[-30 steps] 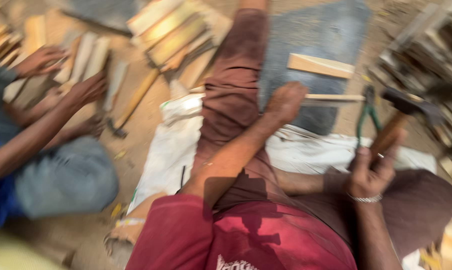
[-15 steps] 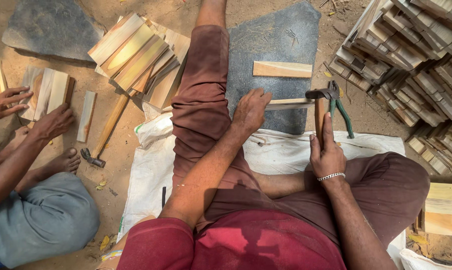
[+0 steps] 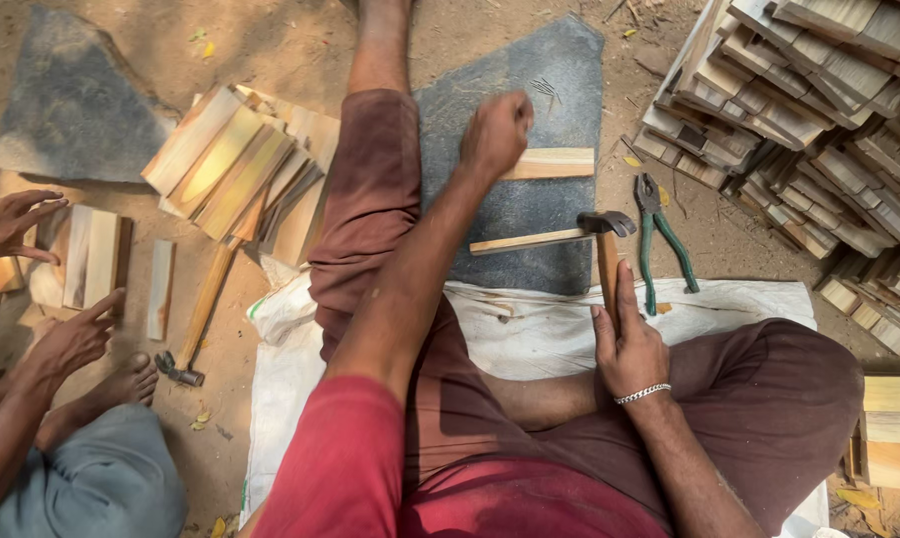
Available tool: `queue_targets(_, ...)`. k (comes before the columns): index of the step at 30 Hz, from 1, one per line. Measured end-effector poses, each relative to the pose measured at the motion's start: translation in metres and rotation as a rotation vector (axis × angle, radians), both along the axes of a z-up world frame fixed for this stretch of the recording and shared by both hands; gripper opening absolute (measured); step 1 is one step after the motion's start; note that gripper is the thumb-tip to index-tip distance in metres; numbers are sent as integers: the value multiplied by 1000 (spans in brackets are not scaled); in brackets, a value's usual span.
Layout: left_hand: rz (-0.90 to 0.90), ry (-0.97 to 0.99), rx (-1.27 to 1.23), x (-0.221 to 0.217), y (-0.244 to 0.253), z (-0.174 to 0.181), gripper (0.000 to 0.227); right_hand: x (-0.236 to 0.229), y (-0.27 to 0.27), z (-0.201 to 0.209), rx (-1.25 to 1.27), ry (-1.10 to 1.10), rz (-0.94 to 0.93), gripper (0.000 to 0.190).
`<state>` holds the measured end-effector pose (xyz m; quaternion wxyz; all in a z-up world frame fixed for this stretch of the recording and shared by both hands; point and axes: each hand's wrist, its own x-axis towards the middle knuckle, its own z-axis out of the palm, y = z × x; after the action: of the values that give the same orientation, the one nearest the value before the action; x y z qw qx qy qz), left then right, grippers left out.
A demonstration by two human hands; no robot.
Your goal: The person sits on the ground and assembles small wooden frames by nailing thin wooden strips together using a hammer. They repeatedly pick up pieces, align them, hammer nails, and place the finished frames aside.
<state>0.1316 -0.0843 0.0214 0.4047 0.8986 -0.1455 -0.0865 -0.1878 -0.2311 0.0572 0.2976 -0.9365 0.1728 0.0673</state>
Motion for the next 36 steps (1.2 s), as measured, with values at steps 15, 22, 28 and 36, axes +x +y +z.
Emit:
queue_targets(15,-205,-300,408,90,-62,-112,15,0,5,2,37,133,48,77)
queue_targets(22,-59,-114,-177,17,-4,-30,18,10,7,0,8,9,68,76)
queue_targets(28,-155,169,-558,-114,44,38,6,11,7,0,-23,83,52,78)
queue_targets(36,-253,-52,-384,-140,43,30,3,12,10,3,-30,21,57,79)
